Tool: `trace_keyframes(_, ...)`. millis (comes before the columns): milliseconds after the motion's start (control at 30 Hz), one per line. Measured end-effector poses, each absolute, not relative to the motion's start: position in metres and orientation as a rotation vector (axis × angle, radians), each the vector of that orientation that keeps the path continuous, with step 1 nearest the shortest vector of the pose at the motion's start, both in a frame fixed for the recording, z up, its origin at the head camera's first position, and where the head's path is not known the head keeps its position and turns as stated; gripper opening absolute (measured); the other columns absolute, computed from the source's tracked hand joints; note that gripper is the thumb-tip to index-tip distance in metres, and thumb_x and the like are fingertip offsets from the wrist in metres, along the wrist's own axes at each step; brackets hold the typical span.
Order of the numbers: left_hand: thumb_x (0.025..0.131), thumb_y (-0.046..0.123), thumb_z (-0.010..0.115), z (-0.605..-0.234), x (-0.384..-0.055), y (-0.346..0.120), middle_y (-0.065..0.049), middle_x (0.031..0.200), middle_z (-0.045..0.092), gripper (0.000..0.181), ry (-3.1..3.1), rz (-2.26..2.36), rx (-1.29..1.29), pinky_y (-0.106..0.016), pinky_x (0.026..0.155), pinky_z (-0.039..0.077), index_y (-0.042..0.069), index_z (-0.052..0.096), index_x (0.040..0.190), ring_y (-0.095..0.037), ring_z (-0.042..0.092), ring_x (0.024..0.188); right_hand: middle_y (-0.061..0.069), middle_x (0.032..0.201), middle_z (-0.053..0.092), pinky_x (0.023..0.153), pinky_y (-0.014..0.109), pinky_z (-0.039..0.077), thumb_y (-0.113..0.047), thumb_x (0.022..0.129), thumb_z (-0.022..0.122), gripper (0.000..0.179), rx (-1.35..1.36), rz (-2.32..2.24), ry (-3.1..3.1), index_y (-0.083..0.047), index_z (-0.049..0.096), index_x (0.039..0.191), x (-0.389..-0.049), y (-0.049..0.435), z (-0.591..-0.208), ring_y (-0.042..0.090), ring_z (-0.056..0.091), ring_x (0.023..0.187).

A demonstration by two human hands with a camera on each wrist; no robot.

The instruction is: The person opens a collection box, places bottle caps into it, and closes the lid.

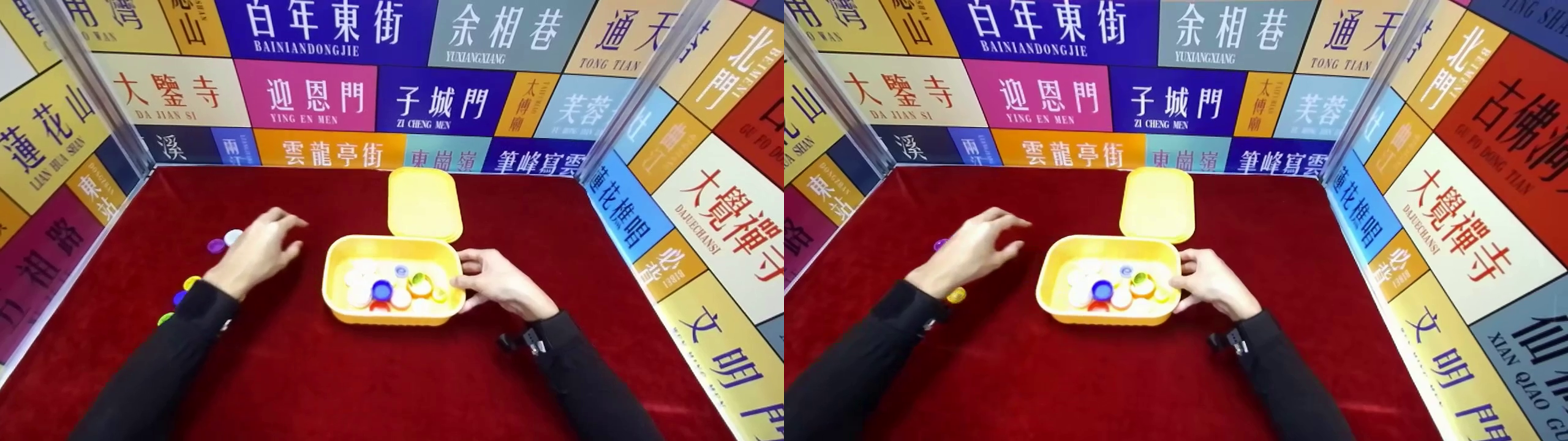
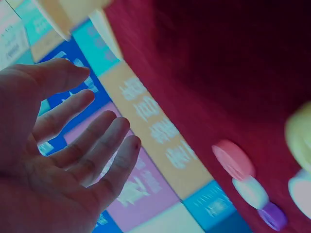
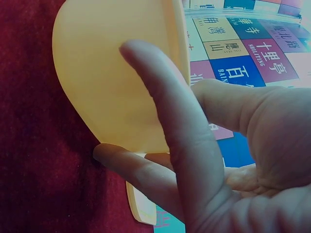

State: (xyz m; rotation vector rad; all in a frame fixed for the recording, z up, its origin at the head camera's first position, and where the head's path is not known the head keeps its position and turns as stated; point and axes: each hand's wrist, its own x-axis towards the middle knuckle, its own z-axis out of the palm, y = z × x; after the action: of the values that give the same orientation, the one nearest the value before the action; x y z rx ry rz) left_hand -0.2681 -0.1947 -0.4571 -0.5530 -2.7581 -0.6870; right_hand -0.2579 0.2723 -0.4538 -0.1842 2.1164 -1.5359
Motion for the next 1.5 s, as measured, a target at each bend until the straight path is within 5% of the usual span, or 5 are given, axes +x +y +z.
trace_keyframes(300,0.105,0.012,0.076,-0.469,-0.272,-0.247,-0.028,0.135,0.071,0.038,-2.789,-0.662,-0.394,-0.061,0.097,0.064,0.002,0.079,0.142,-0.045,0.07,0.106,0.036,0.15,0.071,0.075,0.044,0.075,0.003,0.106,0.075,0.057,-0.197,-1.542,2.117,0.01,0.058,0.16,-0.257,0.274,-0.456,0.04,0.086,0.109)
trace_keyframes(567,0.105,0.015,0.079,-0.482,-0.273,-0.284,-0.035,0.139,0.066,0.044,-2.843,-0.693,-0.263,-0.071,0.108,0.059,0.0,0.075,0.145,-0.055,0.064,0.122,0.036,0.15,0.071,0.076,0.045,0.075,0.003,0.106,0.074,0.057,-0.186,-1.544,2.113,0.01,0.057,0.16,-0.257,0.271,-0.455,0.038,0.086,0.107)
trace_keyframes(867,0.102,0.009,0.075,-0.487,-0.272,-0.307,-0.043,0.135,0.061,0.052,-2.976,-0.703,-0.193,-0.074,0.112,0.053,-0.013,0.065,0.148,-0.06,0.059,0.12,0.036,0.149,0.071,0.076,0.046,0.075,0.004,0.107,0.073,0.056,-0.189,-1.545,2.112,0.01,0.057,0.16,-0.257,0.271,-0.455,0.039,0.086,0.108)
trace_keyframes(1133,0.099,0.002,0.077,-0.487,-0.271,-0.31,-0.042,0.119,0.067,0.039,-2.961,-0.658,-0.198,-0.072,0.103,0.058,-0.019,0.072,0.131,-0.057,0.065,0.108,0.037,0.149,0.071,0.074,0.044,0.074,0.003,0.107,0.074,0.057,-0.202,-1.547,2.113,0.011,0.056,0.161,-0.257,0.272,-0.456,0.037,0.086,0.106)
trace_keyframes(1500,0.099,-0.005,0.073,-0.486,-0.272,-0.313,-0.043,0.118,0.071,0.026,-2.938,-0.641,-0.188,-0.073,0.104,0.06,-0.02,0.076,0.12,-0.058,0.066,0.111,0.036,0.149,0.071,0.075,0.044,0.074,0.003,0.107,0.074,0.057,-0.198,-1.548,2.113,0.011,0.056,0.16,-0.257,0.273,-0.455,0.036,0.086,0.105)
